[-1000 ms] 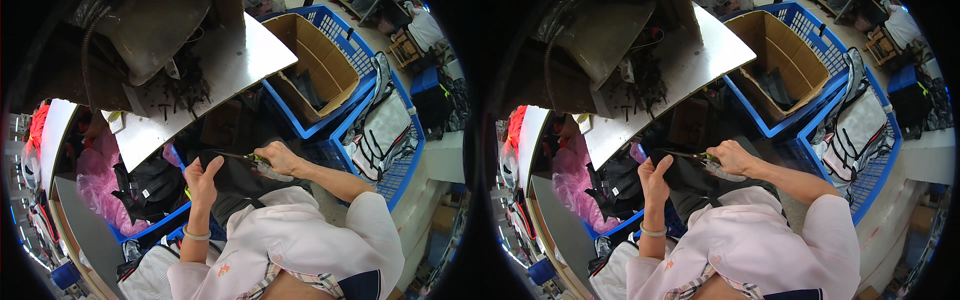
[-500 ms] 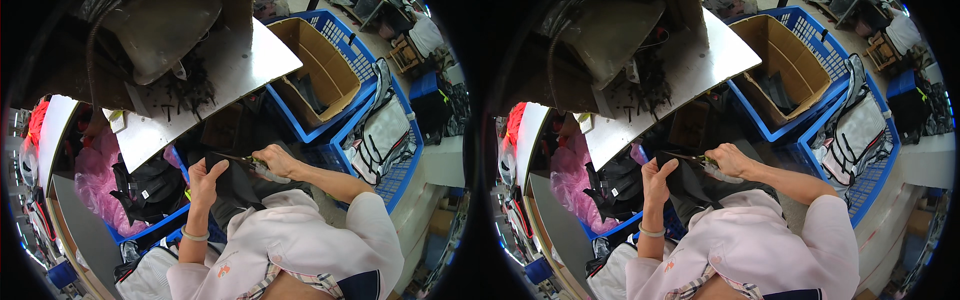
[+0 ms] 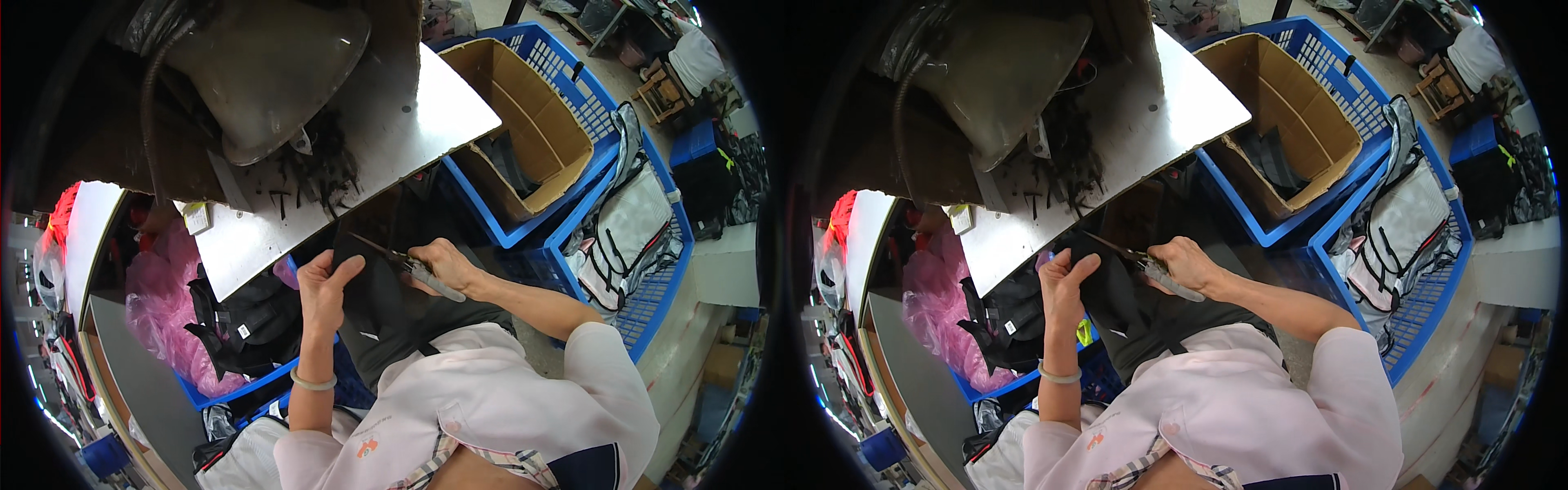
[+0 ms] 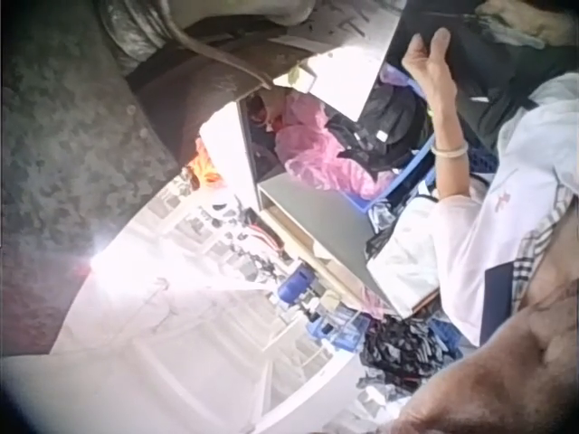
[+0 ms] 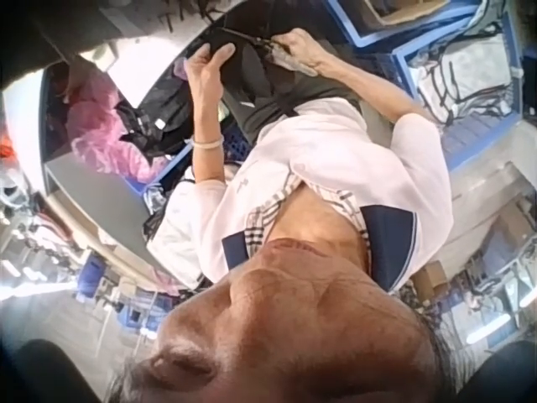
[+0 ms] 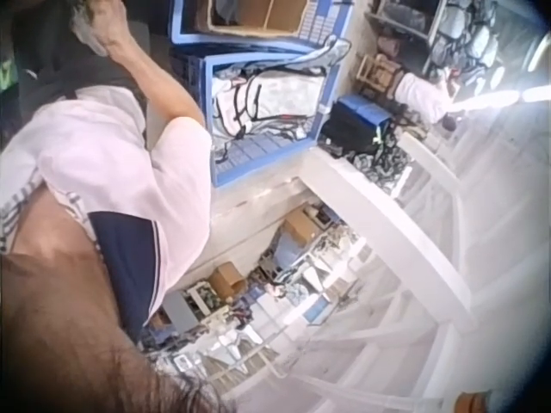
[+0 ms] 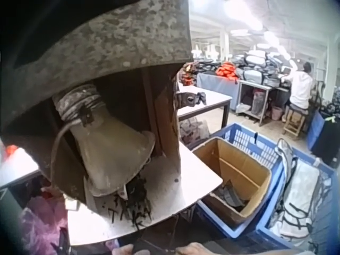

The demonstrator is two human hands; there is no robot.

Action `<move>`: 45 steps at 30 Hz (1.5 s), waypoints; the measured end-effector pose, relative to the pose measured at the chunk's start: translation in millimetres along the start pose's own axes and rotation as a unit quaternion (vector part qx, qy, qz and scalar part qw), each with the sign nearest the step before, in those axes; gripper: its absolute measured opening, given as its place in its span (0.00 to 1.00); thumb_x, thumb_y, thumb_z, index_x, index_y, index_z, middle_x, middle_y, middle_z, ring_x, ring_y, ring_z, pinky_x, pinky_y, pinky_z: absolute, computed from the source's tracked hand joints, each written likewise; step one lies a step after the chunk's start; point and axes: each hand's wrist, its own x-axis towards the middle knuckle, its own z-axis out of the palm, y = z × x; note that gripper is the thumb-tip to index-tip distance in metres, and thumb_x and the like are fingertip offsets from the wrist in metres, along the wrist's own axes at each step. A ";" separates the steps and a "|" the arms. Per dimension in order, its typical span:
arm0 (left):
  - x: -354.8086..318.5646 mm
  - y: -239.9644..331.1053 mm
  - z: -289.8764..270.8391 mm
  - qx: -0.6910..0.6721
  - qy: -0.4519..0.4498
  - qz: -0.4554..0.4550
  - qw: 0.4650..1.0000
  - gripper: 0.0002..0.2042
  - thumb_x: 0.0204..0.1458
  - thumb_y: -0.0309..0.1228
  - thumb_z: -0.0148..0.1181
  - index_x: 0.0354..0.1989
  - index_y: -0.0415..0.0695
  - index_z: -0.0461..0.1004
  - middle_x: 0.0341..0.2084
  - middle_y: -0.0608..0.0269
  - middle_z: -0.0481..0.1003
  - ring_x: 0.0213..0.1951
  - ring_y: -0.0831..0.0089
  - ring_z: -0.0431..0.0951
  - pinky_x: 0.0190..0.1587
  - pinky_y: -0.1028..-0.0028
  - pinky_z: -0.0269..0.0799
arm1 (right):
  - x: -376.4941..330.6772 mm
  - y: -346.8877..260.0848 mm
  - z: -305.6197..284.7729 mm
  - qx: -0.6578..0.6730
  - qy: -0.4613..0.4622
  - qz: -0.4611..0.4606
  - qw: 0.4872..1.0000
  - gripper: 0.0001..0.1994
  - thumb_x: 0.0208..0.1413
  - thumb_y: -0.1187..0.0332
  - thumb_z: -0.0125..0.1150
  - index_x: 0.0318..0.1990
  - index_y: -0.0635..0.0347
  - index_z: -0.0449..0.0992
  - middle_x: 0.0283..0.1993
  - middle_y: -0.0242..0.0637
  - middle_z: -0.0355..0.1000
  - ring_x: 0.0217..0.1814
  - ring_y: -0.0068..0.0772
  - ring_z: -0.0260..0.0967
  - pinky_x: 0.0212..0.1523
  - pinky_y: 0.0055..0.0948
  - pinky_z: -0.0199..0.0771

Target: Trimming excess material from black fabric pieces using scissors at a manufacturing workstation.

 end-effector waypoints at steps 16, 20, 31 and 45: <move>52.6 6.5 -1.1 0.024 -0.025 -0.002 0.999 0.03 0.43 0.21 0.63 0.25 0.36 0.75 0.20 0.70 0.73 0.22 0.87 0.69 0.26 0.84 0.63 | 27.7 2.0 -21.9 0.045 -0.009 0.154 0.987 0.26 0.40 0.50 0.68 0.30 0.64 0.65 0.25 0.46 0.64 0.29 0.43 0.65 0.31 0.37 0.63; 45.8 15.1 8.5 -0.001 -0.027 -0.025 0.999 0.04 0.43 0.21 0.63 0.27 0.36 0.75 0.21 0.69 0.74 0.23 0.85 0.71 0.28 0.84 0.66 | 26.7 1.4 -18.1 0.023 0.030 0.103 0.994 0.24 0.41 0.51 0.67 0.27 0.64 0.65 0.21 0.43 0.63 0.23 0.43 0.63 0.27 0.36 0.61; 85.3 26.6 -27.7 -0.064 0.042 0.051 0.996 0.09 0.43 0.18 0.61 0.35 0.36 0.76 0.29 0.60 0.77 0.29 0.76 0.76 0.35 0.78 0.72 | 18.3 21.4 -11.4 0.224 0.124 0.115 0.960 0.17 0.47 0.64 0.68 0.23 0.65 0.65 0.17 0.33 0.60 0.21 0.20 0.55 0.23 0.27 0.59; 121.8 25.3 -34.9 0.040 0.132 0.046 0.989 0.32 0.32 0.27 0.71 0.49 0.25 0.67 0.26 0.59 0.73 0.22 0.75 0.69 0.28 0.78 0.65 | -1.7 5.9 -20.3 0.250 0.112 0.257 0.927 0.12 0.50 0.64 0.65 0.29 0.59 0.67 0.22 0.26 0.63 0.23 0.17 0.62 0.25 0.20 0.63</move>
